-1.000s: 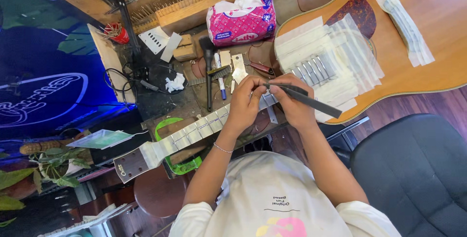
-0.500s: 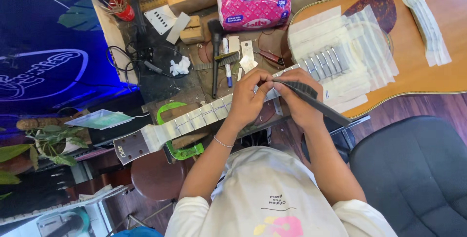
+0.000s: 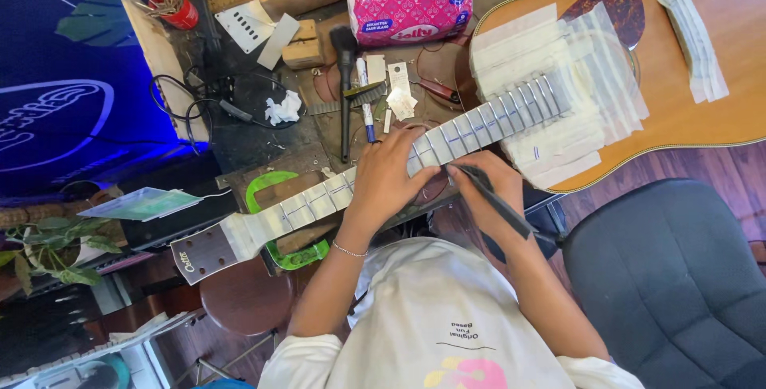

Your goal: The person sands the fretboard of a guitar neck using a sanding strip. They hold the neck with one hand and rub the sanding strip along the frets with the other, working methodically from one end to the other.

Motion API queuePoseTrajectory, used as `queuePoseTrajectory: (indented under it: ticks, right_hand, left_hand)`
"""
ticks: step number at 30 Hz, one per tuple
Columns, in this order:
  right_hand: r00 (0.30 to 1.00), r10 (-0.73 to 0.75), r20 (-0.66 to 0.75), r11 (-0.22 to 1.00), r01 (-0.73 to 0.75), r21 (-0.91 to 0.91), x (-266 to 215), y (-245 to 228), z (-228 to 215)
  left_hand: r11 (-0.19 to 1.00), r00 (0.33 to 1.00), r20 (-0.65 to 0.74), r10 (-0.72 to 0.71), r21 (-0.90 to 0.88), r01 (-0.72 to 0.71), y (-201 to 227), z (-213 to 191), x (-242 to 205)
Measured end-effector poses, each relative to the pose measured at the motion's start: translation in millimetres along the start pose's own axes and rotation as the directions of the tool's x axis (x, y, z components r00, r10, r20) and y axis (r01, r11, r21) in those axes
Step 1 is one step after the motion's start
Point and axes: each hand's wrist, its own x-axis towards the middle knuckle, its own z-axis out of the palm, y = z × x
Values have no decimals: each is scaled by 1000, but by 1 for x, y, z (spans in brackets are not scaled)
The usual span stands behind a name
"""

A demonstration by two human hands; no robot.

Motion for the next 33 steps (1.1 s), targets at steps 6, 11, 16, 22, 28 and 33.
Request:
queuePoseTrajectory:
  ticks: [6, 11, 16, 22, 28, 33]
  right_hand:
    - [994, -108, -26, 992, 105, -76, -2, 6, 19]
    - [947, -291, -136, 913, 233, -334, -2, 16, 37]
    - [934, -298, -195, 889, 197, -414, -5, 11, 46]
    - [930, -286, -232, 875, 155, -459, -2, 13, 51]
    - [903, -386, -188, 762, 197, -618, 34, 6, 65]
    - [903, -397, -165, 769, 229, -597, 30, 3, 59]
  left_hand:
    - [987, 987, -110, 119, 122, -105, -12, 13, -1]
    - [975, 971, -158, 178, 162, -152, -22, 18, 0]
    - [979, 968, -179, 174, 139, -151, -28, 22, 0]
    - [981, 955, -239, 177, 117, -153, -28, 24, 3]
    - [972, 947, -249, 205, 168, -166, -23, 12, 3]
    - [969, 954, -216, 209, 180, -171, -26, 19, 4]
